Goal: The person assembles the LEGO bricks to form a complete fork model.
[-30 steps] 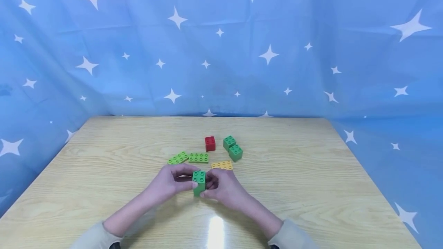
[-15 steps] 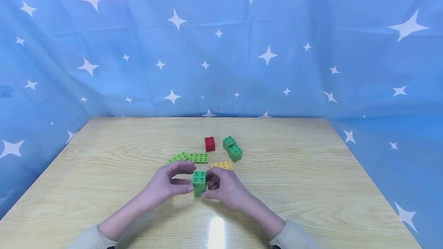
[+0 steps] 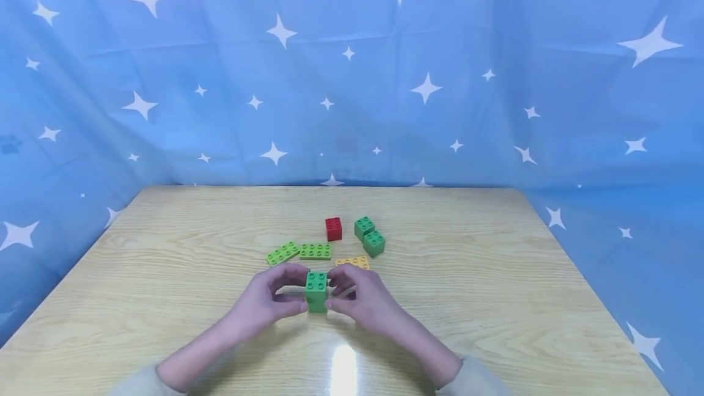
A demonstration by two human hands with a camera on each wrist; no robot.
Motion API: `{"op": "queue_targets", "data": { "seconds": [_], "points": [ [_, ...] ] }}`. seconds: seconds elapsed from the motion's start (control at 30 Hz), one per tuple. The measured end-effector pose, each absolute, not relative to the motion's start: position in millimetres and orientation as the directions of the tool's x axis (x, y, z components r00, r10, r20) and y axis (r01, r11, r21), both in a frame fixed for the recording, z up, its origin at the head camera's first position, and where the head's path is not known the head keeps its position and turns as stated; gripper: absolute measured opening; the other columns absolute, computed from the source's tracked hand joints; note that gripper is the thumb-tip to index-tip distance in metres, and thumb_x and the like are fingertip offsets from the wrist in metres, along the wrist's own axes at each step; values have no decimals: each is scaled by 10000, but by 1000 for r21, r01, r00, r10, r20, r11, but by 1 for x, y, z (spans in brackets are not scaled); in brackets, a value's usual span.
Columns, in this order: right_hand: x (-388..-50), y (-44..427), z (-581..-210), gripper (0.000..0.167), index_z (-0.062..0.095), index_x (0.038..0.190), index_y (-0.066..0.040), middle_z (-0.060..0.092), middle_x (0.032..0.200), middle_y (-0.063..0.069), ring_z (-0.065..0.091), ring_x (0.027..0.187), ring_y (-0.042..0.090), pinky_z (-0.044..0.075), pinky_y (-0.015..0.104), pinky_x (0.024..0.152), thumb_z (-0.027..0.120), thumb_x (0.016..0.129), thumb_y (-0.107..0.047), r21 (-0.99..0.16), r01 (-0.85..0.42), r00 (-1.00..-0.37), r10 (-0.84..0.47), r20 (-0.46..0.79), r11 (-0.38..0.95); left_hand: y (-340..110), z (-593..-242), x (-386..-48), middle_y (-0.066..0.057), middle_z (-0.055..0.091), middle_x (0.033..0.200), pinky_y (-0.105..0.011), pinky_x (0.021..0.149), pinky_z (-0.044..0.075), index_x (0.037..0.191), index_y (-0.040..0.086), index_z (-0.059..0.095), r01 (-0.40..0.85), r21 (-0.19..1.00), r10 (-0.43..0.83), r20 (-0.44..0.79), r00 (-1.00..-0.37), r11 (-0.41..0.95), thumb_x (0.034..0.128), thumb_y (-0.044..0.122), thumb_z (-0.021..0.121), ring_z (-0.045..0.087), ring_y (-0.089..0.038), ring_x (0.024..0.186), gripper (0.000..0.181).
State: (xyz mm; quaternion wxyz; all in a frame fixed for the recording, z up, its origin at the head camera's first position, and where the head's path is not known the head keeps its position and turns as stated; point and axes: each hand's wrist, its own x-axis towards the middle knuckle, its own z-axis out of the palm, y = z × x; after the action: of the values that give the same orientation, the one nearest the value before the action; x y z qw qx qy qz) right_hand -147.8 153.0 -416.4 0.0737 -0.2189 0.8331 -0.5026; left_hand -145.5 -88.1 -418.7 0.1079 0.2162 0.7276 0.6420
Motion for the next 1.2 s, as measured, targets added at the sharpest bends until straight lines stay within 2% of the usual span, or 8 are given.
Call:
{"op": "queue_targets", "data": {
  "seconds": [0.3,0.5,0.77,1.03,1.2],
  "points": [
    [-153,136,-414,310,679,1197,-69,720,1094,31,692,1014,239,590,329,868,784,907,-98,-882,-309,-873,-474,114,356,-96,-416,-150,-163,654,1176,-324,952,557,1213,-57,614,190,976,412,133,-902,102,844,-110,751,643,-332,1145,398],
    [-170,109,-406,326,673,1231,-83,720,1123,9,682,1036,185,582,337,899,771,921,-102,-876,-322,-875,-465,131,359,-121,-404,-159,-191,662,1184,-322,966,546,1225,-84,610,208,974,364,162,-917,90,858,-106,734,637,-349,1162,388],
    [-199,52,-397,350,660,1254,-34,726,1143,65,689,1030,186,572,320,921,761,920,-46,-885,-338,-868,-470,162,319,-166,-396,-178,-216,684,1197,-287,934,558,1248,-104,608,205,963,219,164,-962,177,857,-101,738,644,-352,1168,412],
    [-215,8,-402,401,640,1304,7,730,1151,123,700,1017,201,570,261,886,752,921,-32,-876,-342,-872,-461,162,339,-203,-401,-189,-226,662,1231,-255,918,557,1286,-94,594,147,958,144,114,-983,246,866,-68,745,634,-363,1184,447],
    [-220,-10,-408,399,641,1312,0,728,1136,115,694,995,180,564,242,858,750,932,-58,-871,-327,-884,-444,144,368,-216,-406,-194,-246,635,1277,-228,906,552,1325,-108,561,103,959,115,74,-991,264,883,-47,738,631,-358,1194,480]
  ]
}}
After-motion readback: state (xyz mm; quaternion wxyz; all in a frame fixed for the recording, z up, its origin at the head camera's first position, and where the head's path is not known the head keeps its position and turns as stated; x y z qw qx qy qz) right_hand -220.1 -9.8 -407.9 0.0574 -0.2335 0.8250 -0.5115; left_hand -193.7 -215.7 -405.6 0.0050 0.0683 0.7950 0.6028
